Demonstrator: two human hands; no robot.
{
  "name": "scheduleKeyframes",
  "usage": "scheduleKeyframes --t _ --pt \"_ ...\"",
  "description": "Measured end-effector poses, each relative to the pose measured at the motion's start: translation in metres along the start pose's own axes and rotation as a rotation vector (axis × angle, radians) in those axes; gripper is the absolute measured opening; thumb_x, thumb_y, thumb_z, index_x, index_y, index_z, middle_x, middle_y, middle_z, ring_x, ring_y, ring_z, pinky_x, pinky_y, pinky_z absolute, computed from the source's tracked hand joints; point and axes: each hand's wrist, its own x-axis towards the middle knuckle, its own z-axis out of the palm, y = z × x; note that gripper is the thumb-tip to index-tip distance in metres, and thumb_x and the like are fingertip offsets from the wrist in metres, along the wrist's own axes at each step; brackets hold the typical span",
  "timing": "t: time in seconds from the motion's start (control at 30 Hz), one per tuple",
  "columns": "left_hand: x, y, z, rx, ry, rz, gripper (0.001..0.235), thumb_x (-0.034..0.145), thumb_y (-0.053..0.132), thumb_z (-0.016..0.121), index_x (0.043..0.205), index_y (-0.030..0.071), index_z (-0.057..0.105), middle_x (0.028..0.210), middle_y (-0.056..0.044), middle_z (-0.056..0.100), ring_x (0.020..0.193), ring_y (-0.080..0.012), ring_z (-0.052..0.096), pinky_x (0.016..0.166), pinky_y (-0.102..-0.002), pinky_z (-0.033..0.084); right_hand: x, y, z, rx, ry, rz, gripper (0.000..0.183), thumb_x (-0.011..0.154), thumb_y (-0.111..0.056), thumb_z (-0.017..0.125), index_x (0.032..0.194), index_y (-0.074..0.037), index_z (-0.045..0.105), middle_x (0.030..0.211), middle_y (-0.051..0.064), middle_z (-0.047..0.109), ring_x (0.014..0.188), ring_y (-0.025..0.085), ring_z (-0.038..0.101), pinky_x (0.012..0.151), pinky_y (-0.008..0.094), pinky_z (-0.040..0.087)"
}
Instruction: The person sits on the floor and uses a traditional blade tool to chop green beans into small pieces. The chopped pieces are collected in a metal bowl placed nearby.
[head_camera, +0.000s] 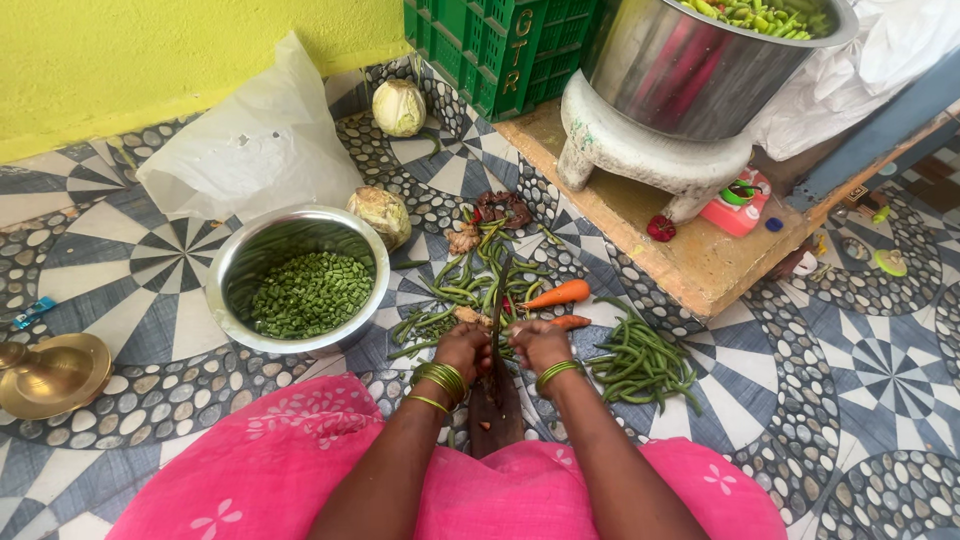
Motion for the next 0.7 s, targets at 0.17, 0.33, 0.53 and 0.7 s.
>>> scheduleKeyframes --t 0.17,0.33,0.53,0.7 --pt "-0.013 0.021 0.008 -0.246 -0.113 0.01 0.008 0.094 0.013 0.059 0.1 0.01 0.063 0.079 0.0 0.062 0.065 -0.0106 0.058 0.054 -0.026 0.051 -0.013 -0.027 -0.002 0.17 -0.155 -0.15 0.018 0.092 -0.007 0.068 0.109 -0.002 0.072 0.085 0.003 0.074 0.065 0.006 0.059 0.054 0.021 0.046" --pt "-0.017 0.029 0.014 -0.114 -0.186 0.107 0.008 0.094 0.009 0.066 0.101 0.01 0.064 0.083 0.0 0.066 0.072 -0.0101 0.064 0.058 -0.024 0.051 -0.007 -0.02 0.006 0.116 -0.082 -0.189 0.014 0.09 -0.007 0.072 0.104 -0.003 0.074 0.082 0.003 0.072 0.064 0.007 0.057 0.053 0.022 0.046" --pt "0.001 0.007 0.002 0.048 -0.094 0.124 0.011 0.091 0.008 0.073 0.1 0.007 0.066 0.077 0.0 0.064 0.065 -0.01 0.06 0.055 -0.025 0.051 0.013 0.006 0.005 0.013 -0.034 -0.106 0.012 0.091 -0.01 0.073 0.1 -0.003 0.074 0.078 0.001 0.069 0.061 0.009 0.055 0.051 0.023 0.044" --pt "-0.004 0.001 0.002 -0.023 -0.041 0.002 0.008 0.089 0.01 0.068 0.094 0.009 0.062 0.073 -0.001 0.059 0.061 -0.0138 0.057 0.054 -0.028 0.052 0.006 0.006 -0.001 0.063 -0.051 -0.068 0.013 0.089 -0.005 0.071 0.101 -0.003 0.073 0.077 0.001 0.068 0.057 0.01 0.053 0.047 0.024 0.041"
